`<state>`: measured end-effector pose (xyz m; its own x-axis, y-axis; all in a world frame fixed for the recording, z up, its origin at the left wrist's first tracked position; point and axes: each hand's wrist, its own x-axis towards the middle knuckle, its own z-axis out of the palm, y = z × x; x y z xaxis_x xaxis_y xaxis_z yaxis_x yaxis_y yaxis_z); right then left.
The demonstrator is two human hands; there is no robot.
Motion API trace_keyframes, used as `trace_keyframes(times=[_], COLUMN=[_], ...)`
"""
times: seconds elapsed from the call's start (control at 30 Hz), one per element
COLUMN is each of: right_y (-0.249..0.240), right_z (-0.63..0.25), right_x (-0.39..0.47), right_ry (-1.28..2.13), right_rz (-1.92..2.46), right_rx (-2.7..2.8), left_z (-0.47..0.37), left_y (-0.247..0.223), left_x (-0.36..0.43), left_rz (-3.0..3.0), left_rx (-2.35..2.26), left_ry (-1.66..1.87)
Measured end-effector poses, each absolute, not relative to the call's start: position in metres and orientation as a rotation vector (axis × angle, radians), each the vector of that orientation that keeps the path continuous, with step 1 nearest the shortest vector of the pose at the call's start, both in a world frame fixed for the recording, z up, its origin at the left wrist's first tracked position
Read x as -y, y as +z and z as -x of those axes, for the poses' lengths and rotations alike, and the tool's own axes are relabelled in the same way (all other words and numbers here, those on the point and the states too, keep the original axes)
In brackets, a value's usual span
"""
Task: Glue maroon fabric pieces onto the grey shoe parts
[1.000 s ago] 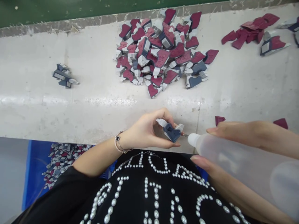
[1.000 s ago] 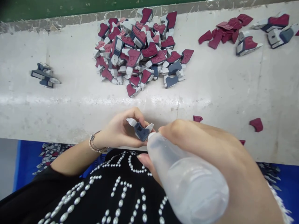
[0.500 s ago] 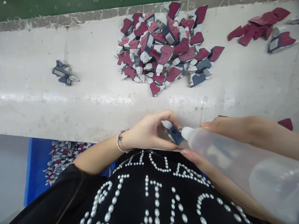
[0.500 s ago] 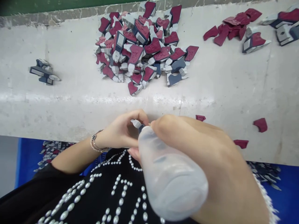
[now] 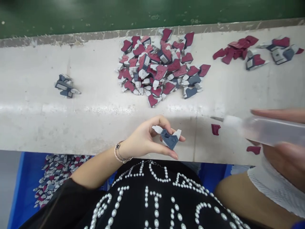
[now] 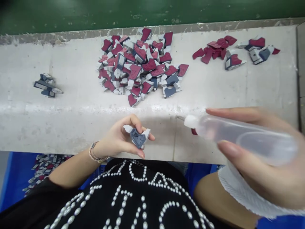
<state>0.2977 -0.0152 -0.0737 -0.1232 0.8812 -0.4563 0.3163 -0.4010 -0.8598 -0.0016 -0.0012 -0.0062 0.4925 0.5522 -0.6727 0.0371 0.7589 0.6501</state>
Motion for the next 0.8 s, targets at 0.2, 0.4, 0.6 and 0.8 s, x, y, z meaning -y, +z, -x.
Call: trace_keyframes(times=[0.2,0.4,0.6,0.8], right_y=[-0.075,-0.082,-0.089,-0.096], right_z=[-0.272,-0.241,-0.219,-0.208], right_x=[0.012,-0.002,-0.016,-0.021], right_ry=[1.551,1.71,1.566,1.553], right_rz=[1.467,1.278,1.343,1.32], right_rx=[1.291,1.072,1.263,1.366], left_z=[0.0,-0.001,-0.001,-0.002], left_y=[-0.008,-0.007,-0.006,-0.006], left_x=[0.001,0.003,0.002,0.001], left_rz=[-0.704,-0.855,-0.882,-0.923], left_rx=[-1.06,-1.136,-1.198,-1.224], left_ry=[0.333,0.301,0.261,0.25])
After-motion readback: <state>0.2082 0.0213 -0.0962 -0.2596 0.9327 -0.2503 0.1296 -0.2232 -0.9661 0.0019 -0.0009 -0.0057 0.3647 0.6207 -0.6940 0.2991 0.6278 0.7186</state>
